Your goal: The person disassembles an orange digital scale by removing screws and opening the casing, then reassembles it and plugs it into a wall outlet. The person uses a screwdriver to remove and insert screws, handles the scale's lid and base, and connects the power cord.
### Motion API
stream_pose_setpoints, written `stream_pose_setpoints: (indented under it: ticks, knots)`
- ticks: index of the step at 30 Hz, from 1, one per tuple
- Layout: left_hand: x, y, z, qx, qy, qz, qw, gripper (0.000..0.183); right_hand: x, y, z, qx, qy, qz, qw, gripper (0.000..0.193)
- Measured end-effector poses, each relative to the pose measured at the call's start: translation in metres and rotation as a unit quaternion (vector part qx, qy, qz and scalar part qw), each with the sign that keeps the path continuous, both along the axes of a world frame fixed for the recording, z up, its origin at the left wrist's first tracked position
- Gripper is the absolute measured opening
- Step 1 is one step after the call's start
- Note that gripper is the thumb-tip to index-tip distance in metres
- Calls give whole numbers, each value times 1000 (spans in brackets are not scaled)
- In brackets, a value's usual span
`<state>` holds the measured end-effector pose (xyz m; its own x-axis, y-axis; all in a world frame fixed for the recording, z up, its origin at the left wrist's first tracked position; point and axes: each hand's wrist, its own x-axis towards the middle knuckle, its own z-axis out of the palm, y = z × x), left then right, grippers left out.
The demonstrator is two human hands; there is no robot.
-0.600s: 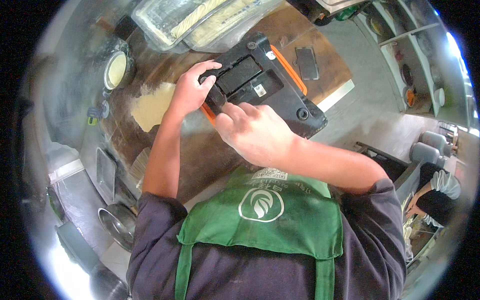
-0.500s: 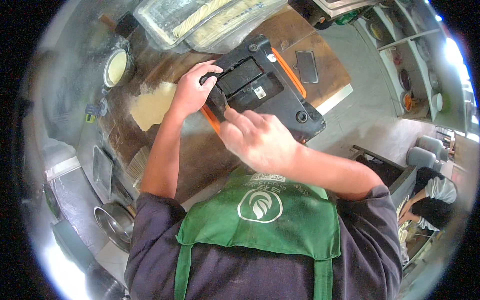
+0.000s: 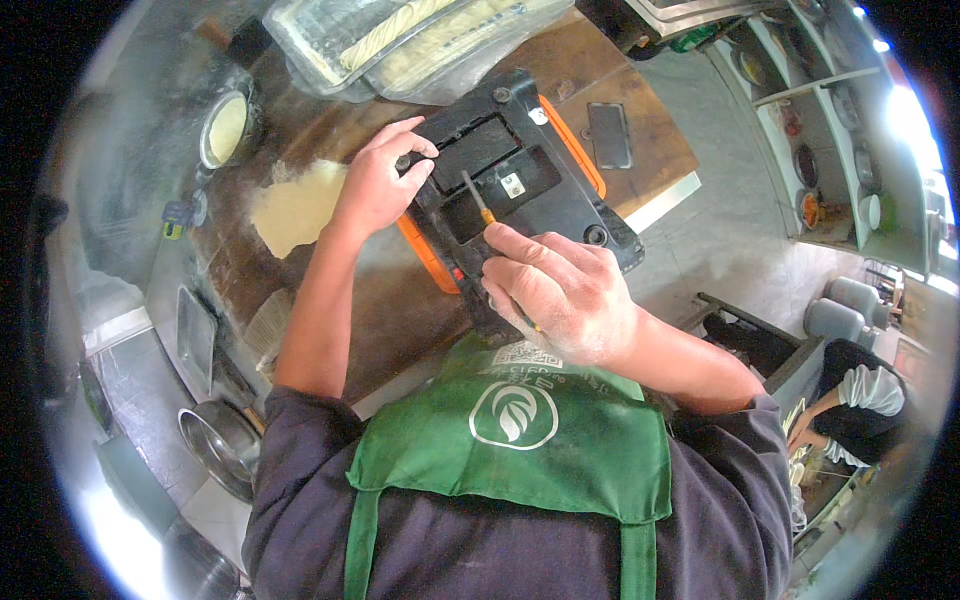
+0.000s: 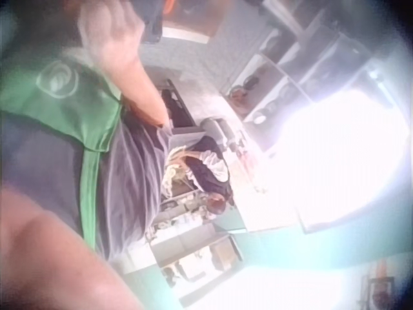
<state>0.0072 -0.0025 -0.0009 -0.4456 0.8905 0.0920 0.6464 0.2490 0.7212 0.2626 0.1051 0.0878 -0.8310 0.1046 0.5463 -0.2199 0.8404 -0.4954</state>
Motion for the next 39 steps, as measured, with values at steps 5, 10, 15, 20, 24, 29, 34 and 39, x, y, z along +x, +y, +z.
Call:
stream_pose_setpoints:
  ticks: [5, 10, 15, 20, 24, 29, 34, 39]
  knots:
    - [0, 1, 0, -24, -37, 13, 999, 14, -1, -2, -13, -40, 1, 19, 999, 29]
    - [-5, 4, -10, -16, -57, 8, 998, 16, -3, -5, -15, -70, -17, -3, 997, 28]
    - [-6, 6, -14, -9, -85, 15, 996, 17, -32, 15, 17, -172, -83, -60, 980, 14]
    - [-1, 6, -9, -10, -81, 34, 996, 16, -75, 28, 36, -141, -190, -90, 967, 8]
    - [4, 0, -13, 50, -46, 32, 997, 15, -104, 35, 38, -48, -190, -39, 980, 9]
    - [6, -3, -17, 47, -40, 51, 997, 16, -125, 38, 27, -8, -169, -6, 986, 13]
    - [8, -2, -17, 61, -2, 45, 997, 17, -82, 16, 14, -39, -248, -6, 968, 15]
    - [9, 2, -17, 66, 18, 48, 997, 18, -93, 58, 8, -134, -162, -44, 977, 9]
